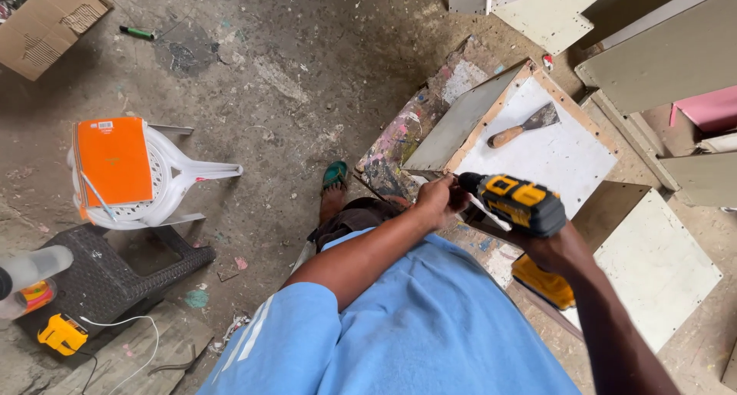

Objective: Assembling a wooden box using a power drill and screws on a workshop floor.

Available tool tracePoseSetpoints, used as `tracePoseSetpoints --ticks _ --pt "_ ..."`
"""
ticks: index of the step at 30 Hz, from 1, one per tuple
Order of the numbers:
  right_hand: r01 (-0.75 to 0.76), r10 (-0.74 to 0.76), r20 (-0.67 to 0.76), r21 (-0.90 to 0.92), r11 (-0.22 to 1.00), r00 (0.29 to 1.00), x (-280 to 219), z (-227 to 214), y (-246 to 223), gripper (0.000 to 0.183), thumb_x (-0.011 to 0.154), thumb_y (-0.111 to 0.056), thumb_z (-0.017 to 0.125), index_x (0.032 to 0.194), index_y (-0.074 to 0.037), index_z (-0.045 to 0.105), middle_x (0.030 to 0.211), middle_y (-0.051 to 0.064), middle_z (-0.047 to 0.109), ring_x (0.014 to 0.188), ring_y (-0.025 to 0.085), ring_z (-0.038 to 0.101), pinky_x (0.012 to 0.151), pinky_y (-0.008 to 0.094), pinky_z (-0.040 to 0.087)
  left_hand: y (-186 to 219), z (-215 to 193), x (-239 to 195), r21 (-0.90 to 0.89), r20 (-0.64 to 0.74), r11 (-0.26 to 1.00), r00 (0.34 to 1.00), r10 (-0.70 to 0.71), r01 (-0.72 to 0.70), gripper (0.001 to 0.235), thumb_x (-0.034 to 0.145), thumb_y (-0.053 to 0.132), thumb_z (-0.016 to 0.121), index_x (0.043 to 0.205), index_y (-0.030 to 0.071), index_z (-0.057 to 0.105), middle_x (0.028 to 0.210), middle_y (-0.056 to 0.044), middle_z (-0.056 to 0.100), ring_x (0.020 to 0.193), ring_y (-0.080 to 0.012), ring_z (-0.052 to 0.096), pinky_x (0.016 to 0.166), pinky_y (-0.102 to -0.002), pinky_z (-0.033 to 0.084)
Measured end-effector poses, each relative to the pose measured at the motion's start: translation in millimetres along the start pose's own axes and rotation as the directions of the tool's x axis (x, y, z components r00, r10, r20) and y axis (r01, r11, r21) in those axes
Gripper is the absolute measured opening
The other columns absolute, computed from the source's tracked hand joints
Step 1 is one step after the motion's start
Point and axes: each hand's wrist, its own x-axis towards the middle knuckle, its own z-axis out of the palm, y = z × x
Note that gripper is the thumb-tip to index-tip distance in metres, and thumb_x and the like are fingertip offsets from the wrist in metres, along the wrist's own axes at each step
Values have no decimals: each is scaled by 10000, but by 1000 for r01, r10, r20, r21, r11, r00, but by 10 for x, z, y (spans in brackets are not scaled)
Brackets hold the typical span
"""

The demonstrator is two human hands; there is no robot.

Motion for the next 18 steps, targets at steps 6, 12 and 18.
tracePoseSetpoints --ticks 6,12,18 --pt "-420 479 109 -339 842 871 467 -192 465 470 725 -270 861 1073 37 784 981 274 783 1037 438 727 882 564 562 841 5 -488 454 149 693 815 560 -560 512 1029 534 567 1015 32 666 865 -146 630 861 -270 657 734 -438 565" --pt "-287 420 190 -484 827 887 815 -200 957 293 807 -364 784 791 -71 783 672 102 746 647 287 742 683 442 592 1189 947 -1228 214 790 153 263 553 -965 336 901 549 724 1043 246 693 905 7 679 958 -203 713 939 -397 571" --pt "-384 383 292 -55 922 876 716 -234 717 290 799 -117 810 952 116 732 813 287 721 712 392 754 624 502 634 1171 991 -1033 98 790 -93 20 612 -991 181 997 350 526 935 252 665 764 -29 662 766 -261 722 712 -355 606"
